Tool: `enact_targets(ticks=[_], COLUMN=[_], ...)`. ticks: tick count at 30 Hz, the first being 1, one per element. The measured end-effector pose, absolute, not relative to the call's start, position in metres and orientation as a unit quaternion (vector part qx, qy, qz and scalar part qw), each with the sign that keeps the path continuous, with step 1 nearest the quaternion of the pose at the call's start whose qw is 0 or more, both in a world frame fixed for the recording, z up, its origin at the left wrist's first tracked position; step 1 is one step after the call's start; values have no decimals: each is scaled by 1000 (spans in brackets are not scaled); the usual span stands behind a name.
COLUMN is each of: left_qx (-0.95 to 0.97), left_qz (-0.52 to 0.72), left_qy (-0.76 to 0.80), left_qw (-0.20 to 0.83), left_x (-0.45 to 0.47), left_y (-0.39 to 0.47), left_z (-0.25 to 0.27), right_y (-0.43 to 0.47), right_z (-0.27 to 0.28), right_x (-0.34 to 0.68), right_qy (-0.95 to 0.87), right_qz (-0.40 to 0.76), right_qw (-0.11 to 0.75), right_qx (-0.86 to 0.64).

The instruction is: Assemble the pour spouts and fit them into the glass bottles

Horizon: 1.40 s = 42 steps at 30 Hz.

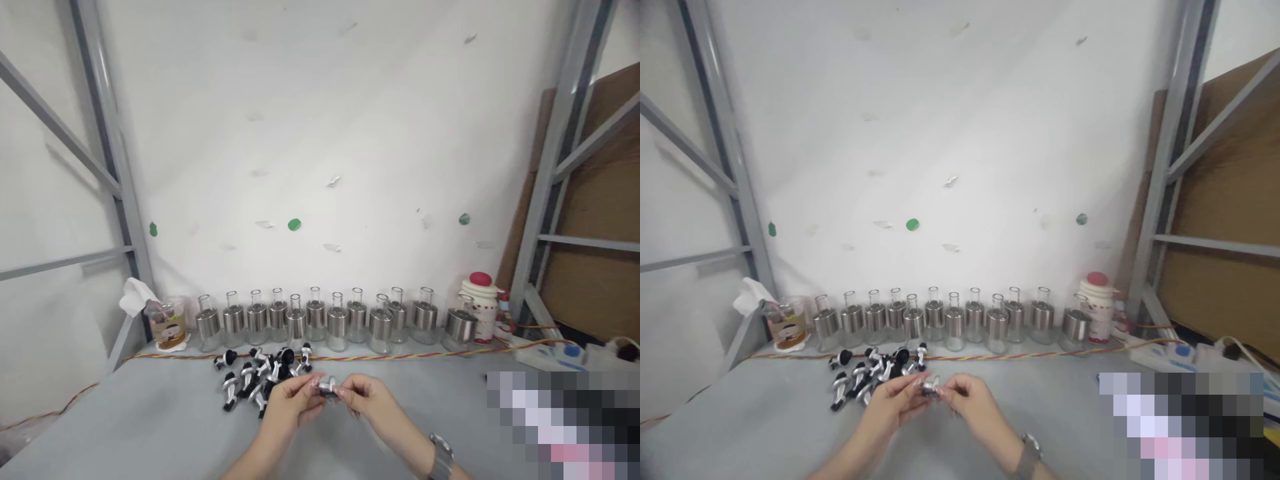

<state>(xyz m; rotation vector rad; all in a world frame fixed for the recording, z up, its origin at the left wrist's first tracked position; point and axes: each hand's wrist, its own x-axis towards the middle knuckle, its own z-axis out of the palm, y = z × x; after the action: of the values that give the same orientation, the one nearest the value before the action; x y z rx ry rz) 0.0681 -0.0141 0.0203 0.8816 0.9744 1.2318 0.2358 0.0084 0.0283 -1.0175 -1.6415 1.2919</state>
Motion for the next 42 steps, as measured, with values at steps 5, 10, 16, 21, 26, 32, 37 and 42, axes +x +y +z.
enact_targets(ticks=[5,10,16,21,26,32,37,42], left_qx=[436,462,426,400,421,427,437,468], left_qz=[551,555,578,578,539,502,526,562], left_qy=[476,485,464,452,484,481,478,480], left_qw=[529,494,518,550,546,579,551,485], left_x=[68,73,74,73,77,77,75,75], left_y=[-16,-21,-25,-22,-20,-12,-13,-17], left_z=[26,26,34,34,24,15,16,24], right_y=[3,1,2,4,6,4,6,8], right_z=[29,21,21,18,7,5,11,17], right_x=[233,228,231,229,223,221,225,228], right_qy=[-633,-591,-552,-555,-578,-602,-599,-570], right_qz=[551,608,657,666,650,641,630,633], right_qw=[389,389,403,400,384,378,387,404], right_qx=[-380,-360,-318,-298,-310,-289,-307,-335])
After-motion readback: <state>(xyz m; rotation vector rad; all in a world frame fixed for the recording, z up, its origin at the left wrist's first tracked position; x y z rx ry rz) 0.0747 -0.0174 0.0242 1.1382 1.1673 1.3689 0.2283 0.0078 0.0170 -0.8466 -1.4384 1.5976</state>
